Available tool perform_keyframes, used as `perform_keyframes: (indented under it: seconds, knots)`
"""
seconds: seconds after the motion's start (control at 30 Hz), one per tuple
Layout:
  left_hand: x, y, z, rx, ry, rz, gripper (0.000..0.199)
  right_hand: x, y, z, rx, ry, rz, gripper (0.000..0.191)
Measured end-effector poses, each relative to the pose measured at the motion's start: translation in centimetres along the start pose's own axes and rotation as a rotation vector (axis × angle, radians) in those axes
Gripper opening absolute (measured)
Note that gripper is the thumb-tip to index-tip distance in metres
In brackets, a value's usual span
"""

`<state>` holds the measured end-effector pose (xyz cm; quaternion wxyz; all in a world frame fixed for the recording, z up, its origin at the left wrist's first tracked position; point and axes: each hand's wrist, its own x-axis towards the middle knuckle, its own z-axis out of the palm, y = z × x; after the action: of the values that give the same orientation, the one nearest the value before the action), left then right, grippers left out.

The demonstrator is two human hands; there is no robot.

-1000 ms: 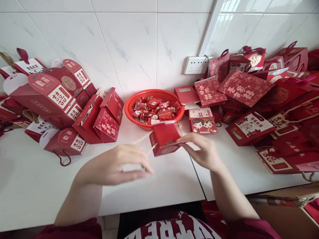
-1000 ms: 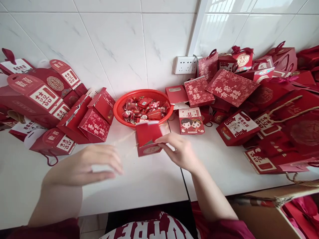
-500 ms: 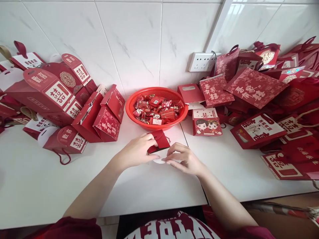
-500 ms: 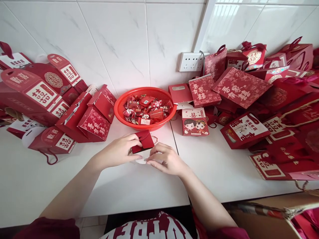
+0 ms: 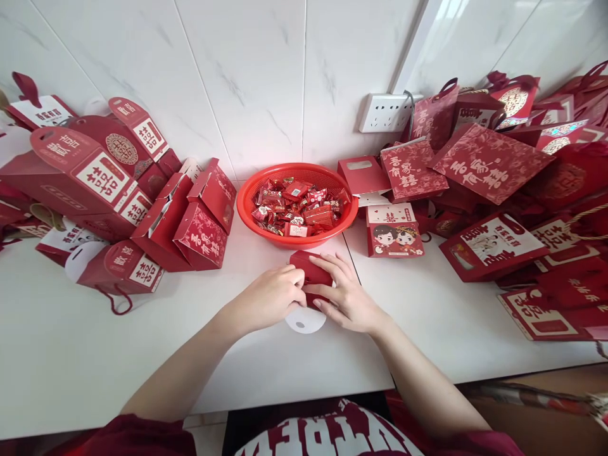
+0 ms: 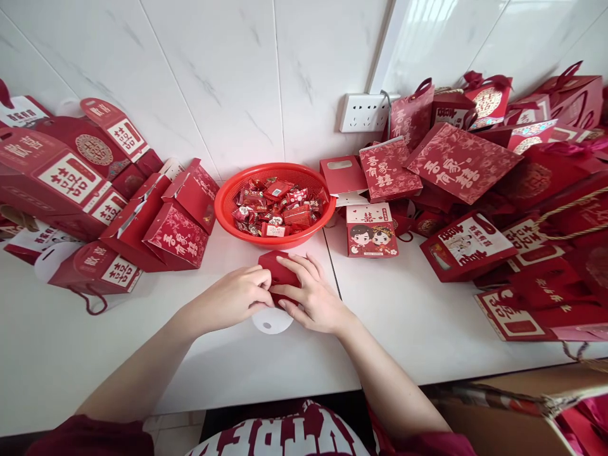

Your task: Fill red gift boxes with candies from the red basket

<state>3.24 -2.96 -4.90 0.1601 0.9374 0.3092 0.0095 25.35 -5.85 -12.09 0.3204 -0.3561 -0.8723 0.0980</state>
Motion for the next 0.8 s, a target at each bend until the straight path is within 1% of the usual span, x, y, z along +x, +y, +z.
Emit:
perform_keyframes:
  seconds: [0.07, 0.1, 0.17, 0.23, 0.3, 0.33, 0.37, 0.43, 0.5, 0.53, 0.6, 0.63, 0.67, 0.7, 0.77, 0.8]
  knots:
    - [0.1, 0.2, 0.1, 0.052, 0.004, 0.003, 0.028, 0.1, -0.1, 0.1, -0.007, -0.001, -0.001, 0.029]
    - [0.1, 0.2, 0.1, 0.074, 0.013, 0.002, 0.027, 0.1, -0.1, 0.2, -0.006, 0.007, -0.003, 0.029]
    - [0.3, 0.3, 0.0, 0.102, 0.064, -0.017, 0.017, 0.1, 0.0, 0.2, 0.000, 0.027, 0.013, 0.028]
    - [0.4, 0.2, -0.2, 0.102, 0.138, -0.055, 0.002, 0.1, 0.1, 0.1, 0.005, 0.046, 0.052, 0.027]
    - [0.4, 0.2, -0.4, 0.064, 0.180, -0.079, 0.018, 0.0, 0.3, 0.0, 0.021, 0.050, 0.104, 0.029]
    - [0.4, 0.1, -0.5, 0.033, 0.181, -0.076, 0.024, 0.0, 0.4, 0.0, 0.035, 0.043, 0.129, 0.032]
    - [0.4, 0.1, -0.5, 0.000, 0.172, -0.063, 0.026, -0.1, 0.4, 0.0, 0.056, 0.032, 0.151, 0.035]
    - [0.3, 0.0, -0.5, -0.056, 0.132, -0.023, 0.023, -0.2, 0.6, 0.0, 0.119, 0.017, 0.203, 0.046]
    - [0.3, 0.0, -0.4, -0.086, 0.081, 0.013, 0.018, -0.3, 0.8, 0.0, 0.181, 0.043, 0.297, 0.055]
    - [0.3, 0.1, -0.4, -0.097, 0.060, 0.023, 0.018, -0.3, 1.0, 0.1, 0.203, 0.064, 0.364, 0.056]
    - [0.3, 0.3, -0.5, -0.106, 0.056, 0.016, 0.016, -0.4, 1.3, 0.1, 0.234, 0.095, 0.511, 0.053]
    - [0.2, 0.4, -0.5, -0.105, 0.075, 0.001, 0.017, -0.4, 1.4, 0.2, 0.251, 0.095, 0.576, 0.052]
    - [0.2, 0.4, -0.5, -0.104, 0.103, -0.022, 0.021, -0.4, 1.5, 0.2, 0.271, 0.086, 0.627, 0.051]
    - [0.2, 0.5, -0.5, -0.104, 0.136, -0.052, 0.031, -0.4, 1.6, 0.3, 0.296, 0.075, 0.662, 0.049]
    - [0.2, 0.4, -0.3, -0.116, 0.171, -0.128, 0.056, -0.3, 1.7, 0.4, 0.333, 0.064, 0.685, 0.045]
    - [0.2, 0.2, 0.0, -0.128, 0.163, -0.166, 0.066, -0.2, 1.7, 0.5, 0.341, 0.071, 0.677, 0.043]
